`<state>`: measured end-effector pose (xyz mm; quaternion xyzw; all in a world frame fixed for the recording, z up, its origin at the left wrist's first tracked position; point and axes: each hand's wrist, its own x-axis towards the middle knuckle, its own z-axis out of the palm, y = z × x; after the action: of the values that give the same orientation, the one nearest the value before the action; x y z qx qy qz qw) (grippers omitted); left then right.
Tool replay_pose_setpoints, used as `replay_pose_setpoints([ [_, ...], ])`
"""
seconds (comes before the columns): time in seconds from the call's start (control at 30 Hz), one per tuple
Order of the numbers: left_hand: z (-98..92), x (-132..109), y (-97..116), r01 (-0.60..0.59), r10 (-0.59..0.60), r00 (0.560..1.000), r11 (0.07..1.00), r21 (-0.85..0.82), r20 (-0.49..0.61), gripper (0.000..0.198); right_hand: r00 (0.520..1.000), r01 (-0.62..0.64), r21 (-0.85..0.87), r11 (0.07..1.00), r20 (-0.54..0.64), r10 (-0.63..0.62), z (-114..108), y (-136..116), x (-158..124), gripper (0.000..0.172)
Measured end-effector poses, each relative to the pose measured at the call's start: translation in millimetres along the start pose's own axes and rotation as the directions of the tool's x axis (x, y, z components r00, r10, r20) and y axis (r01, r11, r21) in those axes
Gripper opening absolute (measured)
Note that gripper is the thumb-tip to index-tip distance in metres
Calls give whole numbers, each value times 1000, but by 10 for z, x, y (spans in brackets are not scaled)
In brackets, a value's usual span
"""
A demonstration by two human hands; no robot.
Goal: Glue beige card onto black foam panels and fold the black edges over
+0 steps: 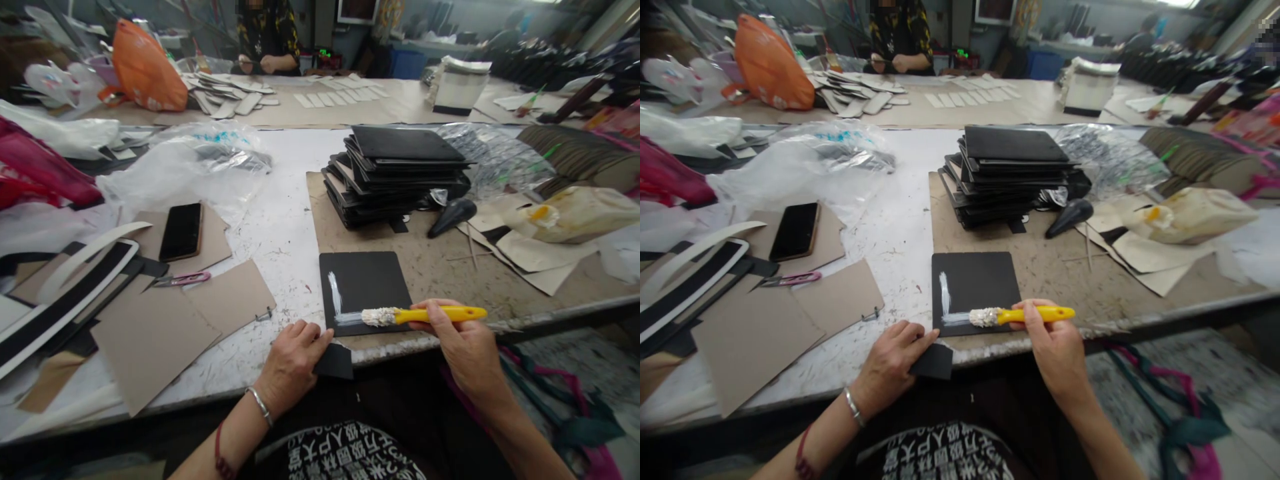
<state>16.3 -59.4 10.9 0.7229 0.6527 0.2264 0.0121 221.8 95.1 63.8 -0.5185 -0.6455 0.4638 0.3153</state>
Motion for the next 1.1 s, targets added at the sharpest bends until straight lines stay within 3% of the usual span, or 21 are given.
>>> replay_pose_setpoints([
  [0.33,2,23,13,-15,15,997,1000,0,-81,44,989,-45,5,999,-139,46,-456,281,128,35],
  [0.53,19,-2,3,-57,67,991,995,81,-118,54,989,-54,-40,998,-138,48,-598,203,179,36],
  [0.67,44,-7,-10,-77,88,988,993,94,-127,58,987,67,-50,997,-141,-73,-583,30,359,37],
  [0.83,59,-3,-32,-84,96,985,993,87,-146,63,974,209,-109,972,-69,-217,-393,-54,698,38],
  [0.93,66,-4,-41,-94,110,981,990,105,-157,62,975,219,-142,965,2,-221,-327,-41,795,39],
  [1.1,73,7,-49,-97,116,978,989,110,-174,61,973,232,-261,937,80,-218,-395,-95,808,39],
])
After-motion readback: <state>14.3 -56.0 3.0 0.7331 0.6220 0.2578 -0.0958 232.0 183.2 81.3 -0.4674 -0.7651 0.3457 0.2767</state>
